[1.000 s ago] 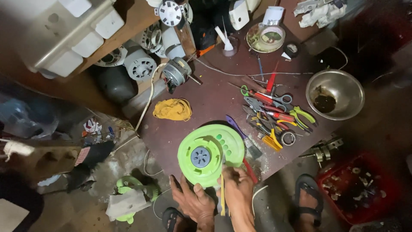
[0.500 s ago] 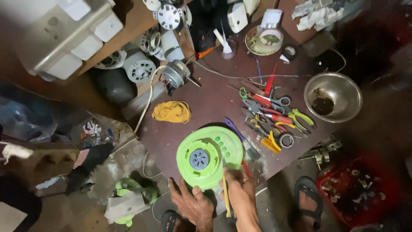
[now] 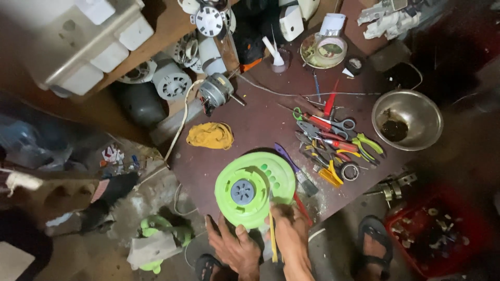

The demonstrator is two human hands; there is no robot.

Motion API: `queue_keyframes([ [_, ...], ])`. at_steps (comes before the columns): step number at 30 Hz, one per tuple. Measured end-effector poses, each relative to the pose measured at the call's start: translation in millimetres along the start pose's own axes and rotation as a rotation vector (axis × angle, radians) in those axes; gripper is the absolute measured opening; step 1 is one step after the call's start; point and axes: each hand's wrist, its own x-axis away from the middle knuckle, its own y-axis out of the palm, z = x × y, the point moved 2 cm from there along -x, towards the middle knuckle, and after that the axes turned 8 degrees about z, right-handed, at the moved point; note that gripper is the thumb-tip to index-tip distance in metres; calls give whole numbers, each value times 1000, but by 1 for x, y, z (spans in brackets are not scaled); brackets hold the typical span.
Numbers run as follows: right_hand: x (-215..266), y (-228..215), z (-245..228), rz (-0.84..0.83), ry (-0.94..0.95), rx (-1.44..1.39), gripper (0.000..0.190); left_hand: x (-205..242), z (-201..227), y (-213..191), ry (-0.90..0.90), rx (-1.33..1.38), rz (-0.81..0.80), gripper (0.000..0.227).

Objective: The person cleans a green plastic fan component on a workbench. They use a small brush to scrub the surface and then switch to a larger brush to wipe away debris.

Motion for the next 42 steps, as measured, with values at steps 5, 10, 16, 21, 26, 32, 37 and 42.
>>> queue_keyframes([
  [5,-12,9,10,12,-31,-138,23,-1,-4,0,-6,12,-16,86],
  [10,-23,6,16,27,-89,-201,19,10,-16,5,58,-45,26,85],
  [16,-20,9,2,-3,-51,-92,20,5,-18,9,-2,-54,-45,93],
  [21,-23,13,13,-24,-1,-253,17,6,-20,8,10,-146,-71,93],
  [26,-22,14,4,-40,-12,-135,17,4,-17,11,13,-157,-62,92],
  [32,-18,3,0,-60,-21,-81,24,12,-27,14,-49,-190,-113,95],
  [37,-10,1,-10,-49,-5,-19,22,9,-21,9,-54,-182,-113,97],
  [42,-20,-4,-2,-65,-39,20,25,9,-21,14,-71,-214,-116,95],
])
